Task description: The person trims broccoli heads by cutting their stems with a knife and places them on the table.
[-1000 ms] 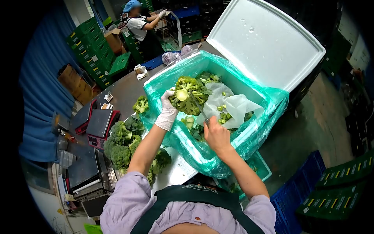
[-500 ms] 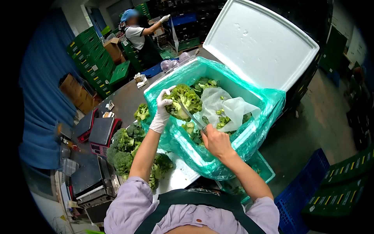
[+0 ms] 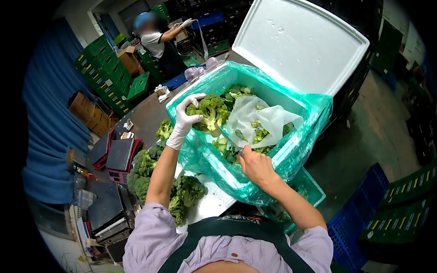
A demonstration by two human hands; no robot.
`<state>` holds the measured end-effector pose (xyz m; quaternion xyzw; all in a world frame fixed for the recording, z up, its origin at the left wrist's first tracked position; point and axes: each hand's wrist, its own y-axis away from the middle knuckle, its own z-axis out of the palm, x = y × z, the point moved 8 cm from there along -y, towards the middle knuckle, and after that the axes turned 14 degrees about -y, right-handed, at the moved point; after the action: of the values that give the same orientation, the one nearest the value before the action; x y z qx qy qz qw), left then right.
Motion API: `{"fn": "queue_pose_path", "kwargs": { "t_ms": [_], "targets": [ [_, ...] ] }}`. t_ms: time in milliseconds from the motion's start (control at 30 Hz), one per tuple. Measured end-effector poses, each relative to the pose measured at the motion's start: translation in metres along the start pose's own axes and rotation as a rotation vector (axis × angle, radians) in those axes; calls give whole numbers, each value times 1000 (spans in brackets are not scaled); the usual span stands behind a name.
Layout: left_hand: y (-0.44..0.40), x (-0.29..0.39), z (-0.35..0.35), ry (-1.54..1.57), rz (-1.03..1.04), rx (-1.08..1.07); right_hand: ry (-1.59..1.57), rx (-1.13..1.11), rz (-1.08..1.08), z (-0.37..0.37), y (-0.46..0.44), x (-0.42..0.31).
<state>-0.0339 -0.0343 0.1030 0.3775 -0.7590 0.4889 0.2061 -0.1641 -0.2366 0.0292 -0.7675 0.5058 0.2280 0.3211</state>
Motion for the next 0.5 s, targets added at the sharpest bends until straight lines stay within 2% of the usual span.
{"fn": "queue_pose_path", "kwargs": {
  "t_ms": [333,367,500],
  "targets": [
    [12,-1,10,-342,55,108,25,-50,181,32,-35,21],
    [14,-1,14,-404,128,105,24,-90,193,36,-39,21],
    [19,-7,15,-431,161,112,27,-106,177,52,-52,35]
  ]
}}
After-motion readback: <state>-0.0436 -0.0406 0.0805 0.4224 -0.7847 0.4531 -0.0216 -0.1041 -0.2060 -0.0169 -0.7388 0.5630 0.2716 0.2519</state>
